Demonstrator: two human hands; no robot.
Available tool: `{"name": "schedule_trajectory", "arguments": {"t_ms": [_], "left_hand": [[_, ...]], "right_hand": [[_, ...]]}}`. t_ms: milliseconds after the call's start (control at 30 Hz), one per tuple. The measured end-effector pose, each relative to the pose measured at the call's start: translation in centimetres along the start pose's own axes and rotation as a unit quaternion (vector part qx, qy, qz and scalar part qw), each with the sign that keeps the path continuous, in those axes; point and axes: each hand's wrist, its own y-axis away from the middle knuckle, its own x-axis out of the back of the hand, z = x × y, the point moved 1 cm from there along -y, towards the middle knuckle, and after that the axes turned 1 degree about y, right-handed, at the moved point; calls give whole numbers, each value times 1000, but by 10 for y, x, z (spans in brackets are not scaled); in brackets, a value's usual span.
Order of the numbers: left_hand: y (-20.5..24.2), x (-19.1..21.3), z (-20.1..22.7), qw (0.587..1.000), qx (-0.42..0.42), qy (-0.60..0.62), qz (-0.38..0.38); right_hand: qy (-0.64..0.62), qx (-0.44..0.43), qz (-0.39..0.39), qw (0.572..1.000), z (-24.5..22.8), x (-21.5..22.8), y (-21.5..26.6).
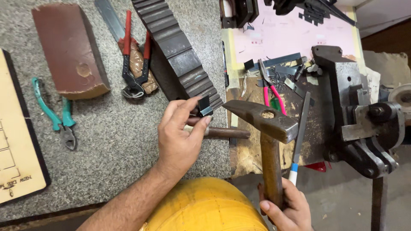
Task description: The person repeatedly places small metal pieces into a wooden jig, then hammers them on a metal anvil to shape them. The person continues this cycle of placing and hammering multiple pieces throughout the clip.
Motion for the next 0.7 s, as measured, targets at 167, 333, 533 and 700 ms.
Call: {"name": "schedule_trajectory", "arguments": {"t_ms": [167, 333, 533, 700], "left_hand": [[-2, -1, -3, 999, -17, -29, 5], [-5, -3, -10, 1000, 6, 23, 9], [-7, -5, -15, 999, 18, 24, 12], [-8, -4, -15, 999, 27, 36, 5]], "right_hand": [[12, 34, 0, 999, -12, 0, 4], [8, 139, -20, 990, -18, -2, -3], [38, 232, -31, 972, -20, -6, -7], [91, 224, -46, 969, -25, -1, -10]]}}
